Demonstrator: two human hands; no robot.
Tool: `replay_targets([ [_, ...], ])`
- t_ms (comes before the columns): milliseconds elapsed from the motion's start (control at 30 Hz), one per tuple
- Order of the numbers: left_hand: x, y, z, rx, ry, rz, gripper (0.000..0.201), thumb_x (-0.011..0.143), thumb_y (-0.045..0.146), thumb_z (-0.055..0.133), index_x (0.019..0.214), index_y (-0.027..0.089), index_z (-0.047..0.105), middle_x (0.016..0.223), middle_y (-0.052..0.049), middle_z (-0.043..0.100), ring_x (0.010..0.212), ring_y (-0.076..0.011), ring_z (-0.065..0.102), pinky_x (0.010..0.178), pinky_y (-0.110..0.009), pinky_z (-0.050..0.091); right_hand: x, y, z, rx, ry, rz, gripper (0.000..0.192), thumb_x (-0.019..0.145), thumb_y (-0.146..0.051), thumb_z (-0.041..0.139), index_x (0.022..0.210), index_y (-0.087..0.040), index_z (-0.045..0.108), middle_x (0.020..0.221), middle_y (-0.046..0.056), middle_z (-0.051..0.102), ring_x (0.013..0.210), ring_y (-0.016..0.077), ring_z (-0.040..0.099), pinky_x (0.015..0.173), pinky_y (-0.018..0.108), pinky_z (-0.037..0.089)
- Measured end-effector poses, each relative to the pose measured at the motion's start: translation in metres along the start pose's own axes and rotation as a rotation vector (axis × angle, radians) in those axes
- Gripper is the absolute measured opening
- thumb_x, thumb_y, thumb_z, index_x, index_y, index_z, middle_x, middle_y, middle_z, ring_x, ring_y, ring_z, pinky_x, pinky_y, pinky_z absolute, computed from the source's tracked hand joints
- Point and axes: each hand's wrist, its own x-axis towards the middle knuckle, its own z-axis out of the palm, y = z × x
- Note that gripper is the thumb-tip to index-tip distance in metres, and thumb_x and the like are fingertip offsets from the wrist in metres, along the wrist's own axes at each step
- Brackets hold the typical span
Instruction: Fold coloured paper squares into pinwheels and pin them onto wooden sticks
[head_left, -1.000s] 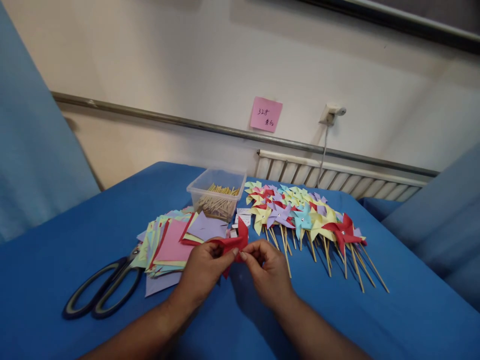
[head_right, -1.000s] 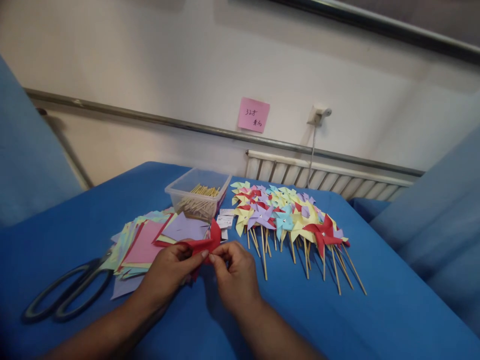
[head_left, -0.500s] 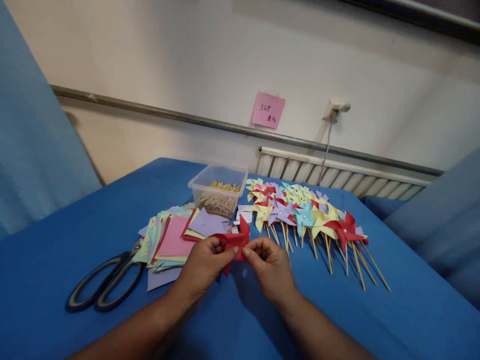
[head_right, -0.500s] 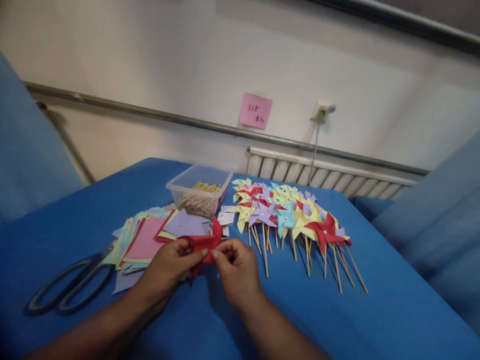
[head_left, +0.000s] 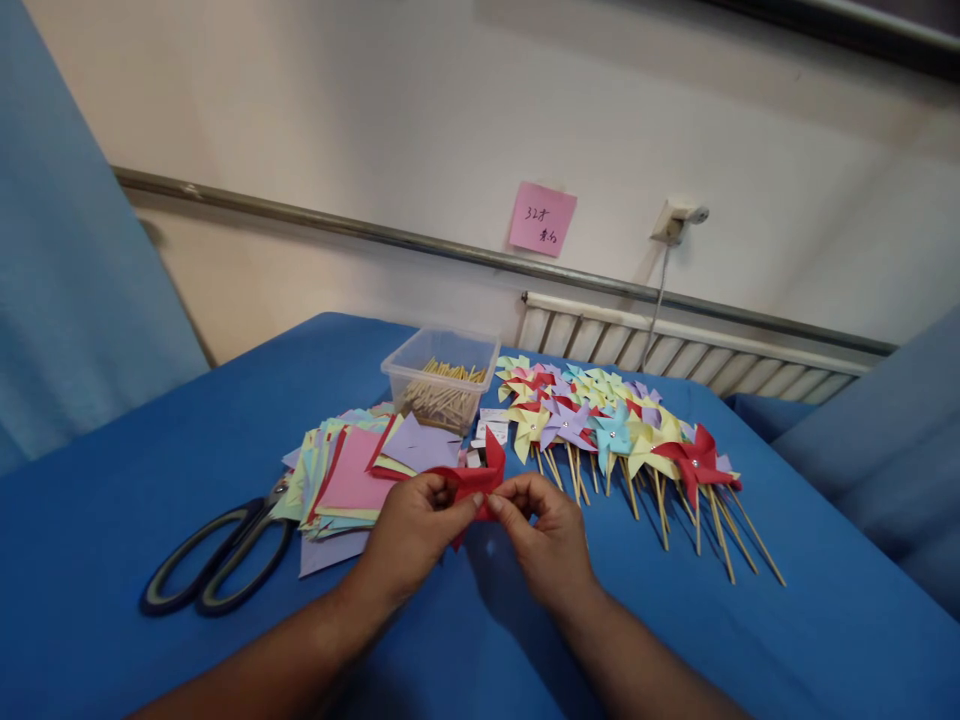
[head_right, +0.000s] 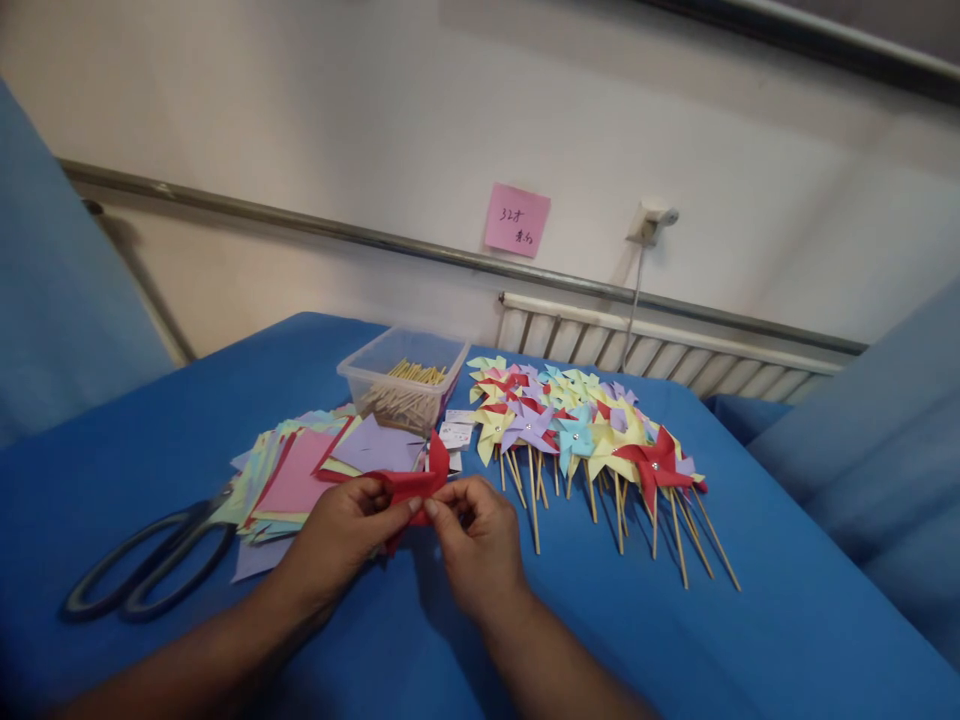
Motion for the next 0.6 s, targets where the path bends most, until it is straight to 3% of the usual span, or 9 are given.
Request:
replay_targets([
  [200,-0.001,0.001,0.000,0.063,-0.009,0.058,0.016,0.065,0.030,0.069,0.062,0.016,0.063,0.049,0.004,0.057,0.042,-0.0098,0.047,0.044,-0.021,0.035,0.000,0.001,0.001,-0.029,0.005,-0.013,0.008,0.079,-0.024,0.062,0.076,-0.017,0.064,0.069,0.000,0.062,0.062,0.0127,0.053,0.058,0.024,0.042],
  [367,-0.003,0.002,0.000,0.094,-0.009,0.180,0.010,0.066,0.025,0.068,0.070,0.017,0.065,0.063,0.000,0.065,0.061,-0.0148,0.058,0.057,-0.022,0.042,-0.001,-0.004,0.001,-0.068,0.030,-0.079,0.007,0.079,-0.020,0.061,0.073,-0.018,0.064,0.069,-0.001,0.060,0.064,0.0131,0.053,0.060,0.024,0.043],
  [533,-0.007,0.004,-0.001,0.174,0.004,0.201,0.015,0.068,0.025,0.065,0.080,0.017,0.067,0.068,0.000,0.066,0.065,-0.0161,0.059,0.061,-0.024,0.043,-0.002,-0.012,0.000,-0.056,0.062,-0.209,0.006,0.077,-0.018,0.063,0.072,-0.019,0.064,0.099,0.005,0.060,0.089,0.0169,0.057,0.075,0.027,0.045],
  [600,-0.008,0.004,-0.001,0.175,-0.001,0.202,0.016,0.069,0.025,0.064,0.081,0.017,0.067,0.069,0.000,0.067,0.066,-0.0164,0.059,0.062,-0.025,0.044,-0.002,-0.012,0.000,-0.031,0.039,-0.185,0.006,0.079,-0.018,0.062,0.072,-0.018,0.062,0.094,0.004,0.061,0.084,0.0160,0.057,0.073,0.027,0.045],
])
